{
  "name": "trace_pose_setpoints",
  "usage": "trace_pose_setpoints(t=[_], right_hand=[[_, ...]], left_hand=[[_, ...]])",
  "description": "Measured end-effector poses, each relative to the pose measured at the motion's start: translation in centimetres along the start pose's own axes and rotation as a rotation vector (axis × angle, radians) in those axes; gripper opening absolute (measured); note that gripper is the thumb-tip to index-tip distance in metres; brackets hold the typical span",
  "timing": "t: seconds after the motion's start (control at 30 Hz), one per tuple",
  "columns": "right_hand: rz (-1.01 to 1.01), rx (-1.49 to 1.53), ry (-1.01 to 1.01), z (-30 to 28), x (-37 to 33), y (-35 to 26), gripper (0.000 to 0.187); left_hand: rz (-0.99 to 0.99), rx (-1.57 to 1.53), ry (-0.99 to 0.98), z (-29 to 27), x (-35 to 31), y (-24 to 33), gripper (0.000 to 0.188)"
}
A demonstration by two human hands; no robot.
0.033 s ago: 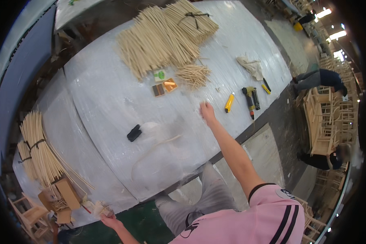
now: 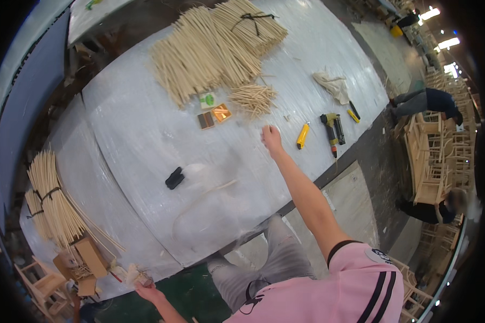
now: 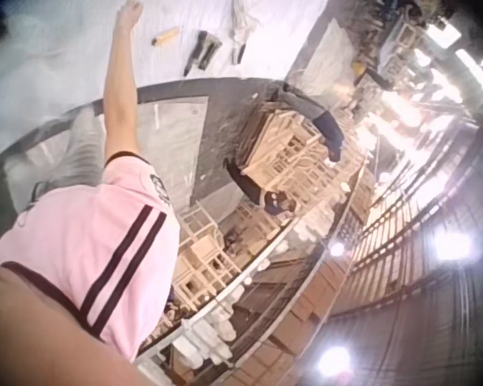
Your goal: The person sorts and bundles long wooden sticks on a large white-covered table in a workshop. They gather sticks into neat piles, tie them with black bands, and handle small wooden components and a yellow container. The person also briefly interacts with a chair frame at the end of the clip.
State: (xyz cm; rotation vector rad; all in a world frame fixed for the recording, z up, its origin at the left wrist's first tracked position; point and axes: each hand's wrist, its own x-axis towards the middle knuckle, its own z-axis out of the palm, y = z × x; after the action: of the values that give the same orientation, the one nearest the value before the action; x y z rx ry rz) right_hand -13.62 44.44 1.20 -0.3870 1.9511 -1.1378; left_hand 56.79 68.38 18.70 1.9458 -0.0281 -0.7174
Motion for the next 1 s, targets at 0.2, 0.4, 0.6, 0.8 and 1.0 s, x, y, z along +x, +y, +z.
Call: trace_pose_setpoints(t=[0.2,0.4,0.6,0.8,1.0], right_hand=[[-0.464,-0.698,-0.059,-1.4,13.8,-10.6,0.049],[-0.711,-0.462,-0.275,-3.3,6.3,-13.7,0.049],[-0.489,-0.388,-0.279,-11.4,5.8,-19.0,0.039],[-0.525,-0.51,0.043,-14.2,19.5,-19.6,0.016],[-0.629,-0.591,0.1,-13.8,24.8,-19.9,0.01]], left_hand=[[-0.004,0.082,-0.488,19.7,-15.8,-0.3,0.042],[-0.029,0.195,-0.774,42.8,-29.8,-3.3,0.053],[-0.008,0.207,-1.35,66.3,-42.9,-5.0,0.042],[0.458,0.459,-1.297,78.2,-47.4,-6.6,0.031],[1.311,0.474,-1.164,83.1,-48.2,-9.2,0.022]])
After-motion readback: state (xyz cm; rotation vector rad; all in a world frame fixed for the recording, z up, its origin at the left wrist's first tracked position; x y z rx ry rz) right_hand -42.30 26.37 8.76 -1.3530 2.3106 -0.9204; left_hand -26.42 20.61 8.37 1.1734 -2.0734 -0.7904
